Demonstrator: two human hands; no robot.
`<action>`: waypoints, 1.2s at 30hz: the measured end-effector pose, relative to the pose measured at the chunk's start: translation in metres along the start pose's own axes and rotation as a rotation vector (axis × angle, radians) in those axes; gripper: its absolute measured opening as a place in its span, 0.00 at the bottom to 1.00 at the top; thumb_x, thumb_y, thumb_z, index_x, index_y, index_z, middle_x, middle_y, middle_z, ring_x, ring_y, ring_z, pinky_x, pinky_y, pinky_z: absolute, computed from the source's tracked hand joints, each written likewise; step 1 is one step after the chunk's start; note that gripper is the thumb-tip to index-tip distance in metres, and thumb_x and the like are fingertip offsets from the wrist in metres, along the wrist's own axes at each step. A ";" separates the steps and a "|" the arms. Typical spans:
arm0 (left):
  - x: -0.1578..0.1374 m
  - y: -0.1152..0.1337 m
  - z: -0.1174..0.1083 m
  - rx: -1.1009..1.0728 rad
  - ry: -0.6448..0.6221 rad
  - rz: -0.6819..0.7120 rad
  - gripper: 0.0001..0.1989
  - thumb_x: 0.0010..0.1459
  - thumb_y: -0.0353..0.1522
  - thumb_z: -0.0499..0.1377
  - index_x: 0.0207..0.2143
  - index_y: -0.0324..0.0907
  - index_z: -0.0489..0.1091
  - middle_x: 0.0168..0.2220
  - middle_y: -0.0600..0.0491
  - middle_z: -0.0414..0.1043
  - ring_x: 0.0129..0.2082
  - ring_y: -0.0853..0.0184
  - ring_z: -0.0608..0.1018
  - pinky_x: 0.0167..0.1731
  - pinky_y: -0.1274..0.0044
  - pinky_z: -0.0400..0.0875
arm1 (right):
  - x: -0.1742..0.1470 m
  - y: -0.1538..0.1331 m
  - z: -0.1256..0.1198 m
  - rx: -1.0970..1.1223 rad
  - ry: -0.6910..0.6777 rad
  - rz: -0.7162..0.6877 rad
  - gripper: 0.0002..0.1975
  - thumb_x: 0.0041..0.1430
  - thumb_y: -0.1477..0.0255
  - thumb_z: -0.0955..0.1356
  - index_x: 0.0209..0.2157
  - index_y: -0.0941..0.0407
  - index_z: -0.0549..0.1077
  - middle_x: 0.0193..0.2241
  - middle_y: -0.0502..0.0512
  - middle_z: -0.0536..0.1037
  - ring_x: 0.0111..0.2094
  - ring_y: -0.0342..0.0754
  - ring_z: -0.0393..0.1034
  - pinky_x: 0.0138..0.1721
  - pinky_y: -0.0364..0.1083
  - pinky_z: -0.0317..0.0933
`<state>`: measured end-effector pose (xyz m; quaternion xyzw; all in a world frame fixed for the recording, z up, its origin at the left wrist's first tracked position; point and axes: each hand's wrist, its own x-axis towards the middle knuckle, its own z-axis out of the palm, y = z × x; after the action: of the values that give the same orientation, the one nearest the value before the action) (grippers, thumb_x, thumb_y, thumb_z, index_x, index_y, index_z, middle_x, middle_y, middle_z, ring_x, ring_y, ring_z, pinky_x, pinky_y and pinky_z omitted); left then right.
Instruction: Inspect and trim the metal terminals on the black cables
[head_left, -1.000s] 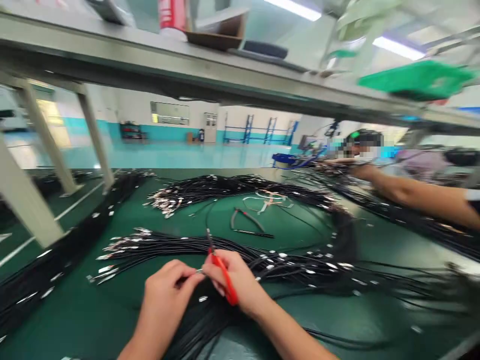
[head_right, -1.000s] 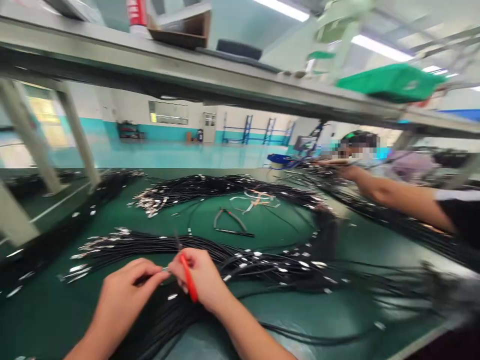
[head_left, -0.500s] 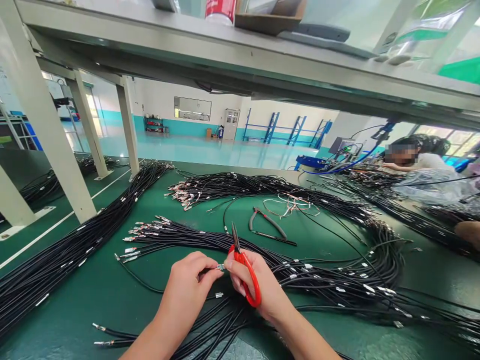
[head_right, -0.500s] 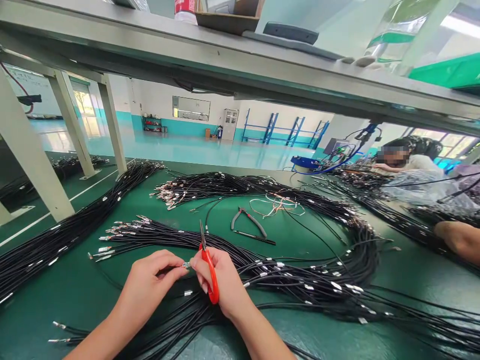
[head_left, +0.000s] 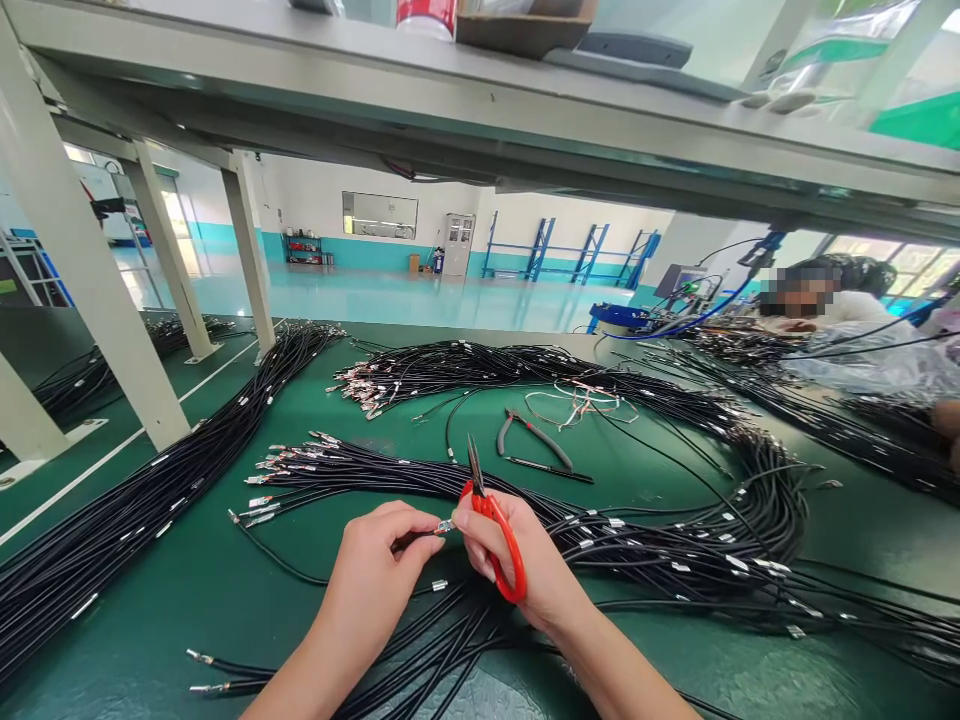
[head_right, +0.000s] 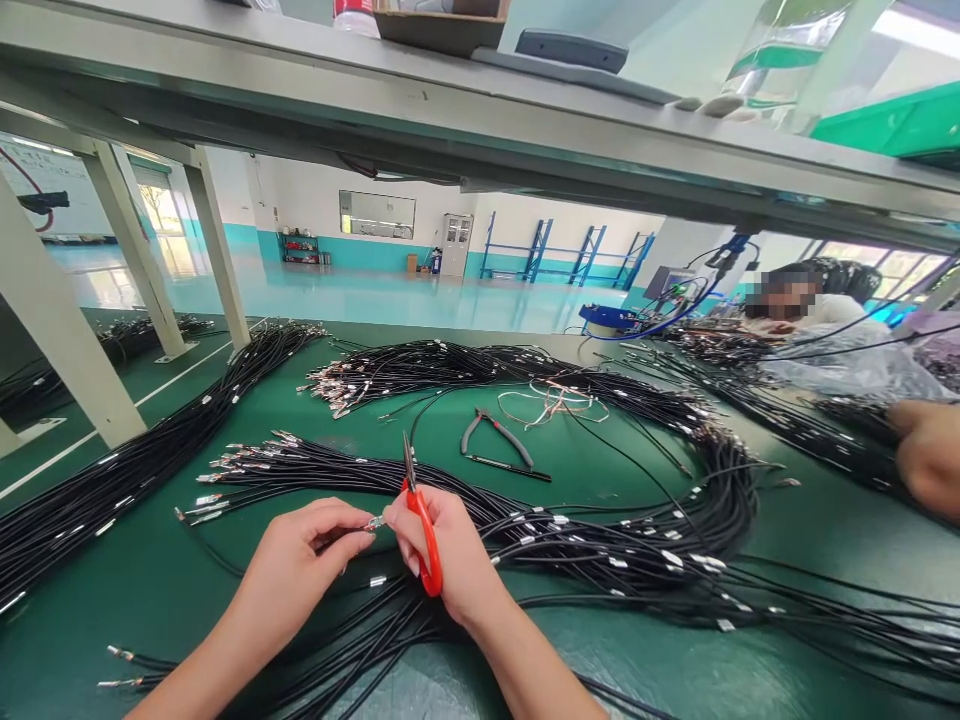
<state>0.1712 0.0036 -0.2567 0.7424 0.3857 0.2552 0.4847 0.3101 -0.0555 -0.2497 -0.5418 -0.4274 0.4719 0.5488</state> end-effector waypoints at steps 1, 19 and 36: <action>0.000 0.001 -0.001 -0.007 -0.008 -0.009 0.12 0.48 0.37 0.53 0.31 0.43 0.72 0.33 0.58 0.66 0.27 0.92 0.66 0.26 1.01 0.58 | 0.000 0.000 0.000 -0.001 0.003 -0.004 0.12 0.49 0.68 0.66 0.24 0.62 0.60 0.13 0.46 0.57 0.14 0.35 0.48 0.16 0.37 0.41; 0.005 0.011 -0.042 -0.471 0.337 -0.078 0.23 0.41 0.39 0.59 0.39 0.35 0.68 0.39 0.51 0.66 0.32 0.86 0.70 0.32 0.97 0.64 | 0.004 -0.002 -0.017 -0.420 -0.027 -0.134 0.12 0.53 0.65 0.63 0.32 0.62 0.64 0.29 0.55 0.69 0.29 0.40 0.64 0.33 0.39 0.60; -0.092 -0.063 -0.092 0.959 0.539 -0.122 0.16 0.53 0.38 0.45 0.40 0.55 0.68 0.52 0.59 0.55 0.56 0.66 0.57 0.54 0.66 0.55 | -0.019 0.004 0.000 -0.873 -0.452 -0.152 0.02 0.42 0.80 0.59 0.22 0.61 0.59 0.22 0.47 0.60 0.24 0.36 0.47 0.23 0.36 0.43</action>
<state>0.0288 -0.0087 -0.2778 0.7646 0.6115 0.2034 -0.0098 0.3059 -0.0738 -0.2531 -0.5725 -0.7316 0.3133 0.1970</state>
